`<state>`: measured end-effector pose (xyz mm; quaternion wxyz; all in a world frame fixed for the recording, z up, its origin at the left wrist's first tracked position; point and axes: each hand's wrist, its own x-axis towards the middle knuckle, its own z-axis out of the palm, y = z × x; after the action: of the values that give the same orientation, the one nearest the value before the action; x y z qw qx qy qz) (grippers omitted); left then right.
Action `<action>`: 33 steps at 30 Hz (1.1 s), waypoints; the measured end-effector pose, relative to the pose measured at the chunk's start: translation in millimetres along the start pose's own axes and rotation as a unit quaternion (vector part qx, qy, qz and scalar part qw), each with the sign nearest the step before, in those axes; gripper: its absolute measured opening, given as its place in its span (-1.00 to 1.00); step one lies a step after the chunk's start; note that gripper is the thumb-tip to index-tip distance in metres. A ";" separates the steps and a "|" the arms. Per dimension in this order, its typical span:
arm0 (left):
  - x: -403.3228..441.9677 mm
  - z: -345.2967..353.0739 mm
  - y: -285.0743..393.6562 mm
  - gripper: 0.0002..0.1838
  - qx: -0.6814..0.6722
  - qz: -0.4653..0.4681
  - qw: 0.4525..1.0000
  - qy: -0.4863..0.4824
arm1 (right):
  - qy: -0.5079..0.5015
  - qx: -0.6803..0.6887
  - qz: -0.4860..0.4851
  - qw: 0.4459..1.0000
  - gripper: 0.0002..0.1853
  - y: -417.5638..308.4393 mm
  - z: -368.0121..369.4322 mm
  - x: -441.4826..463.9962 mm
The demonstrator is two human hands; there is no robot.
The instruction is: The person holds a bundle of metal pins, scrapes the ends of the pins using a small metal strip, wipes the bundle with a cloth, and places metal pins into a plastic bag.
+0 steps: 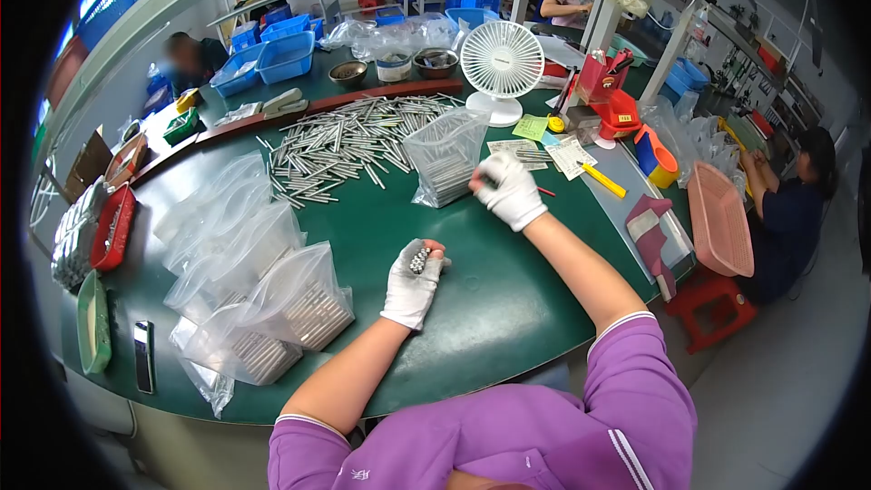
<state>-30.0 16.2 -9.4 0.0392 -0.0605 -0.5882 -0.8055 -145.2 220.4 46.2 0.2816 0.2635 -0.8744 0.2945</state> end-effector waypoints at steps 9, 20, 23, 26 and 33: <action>-0.8 0.2 9.9 -0.89 0.035 -0.027 0.999 -0.007 | 0.017 -0.069 -0.065 0.995 -0.75 -38.8 24.7 4.8; 0.1 -1.1 3.5 -0.87 0.026 0.004 1.000 -0.013 | -0.054 -0.057 -0.092 0.993 -0.64 -29.3 9.3 3.8; 1.1 -1.4 0.4 -0.88 0.007 0.012 1.000 -0.002 | 0.009 -0.029 -0.090 0.995 -0.64 -38.8 -1.7 4.1; -0.2 -1.6 5.4 -0.89 0.065 -0.016 0.998 -0.021 | 0.047 -0.012 -0.042 0.998 -0.68 -50.0 -10.2 9.2; -1.5 2.0 11.3 -0.92 0.025 -0.012 1.000 -0.013 | 0.191 0.203 0.198 0.940 -0.35 12.9 23.8 20.4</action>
<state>-26.8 14.6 1.6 0.0237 -0.0629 -0.6090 -0.7903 -175.7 207.4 38.8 0.3202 0.0753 -0.7601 0.5604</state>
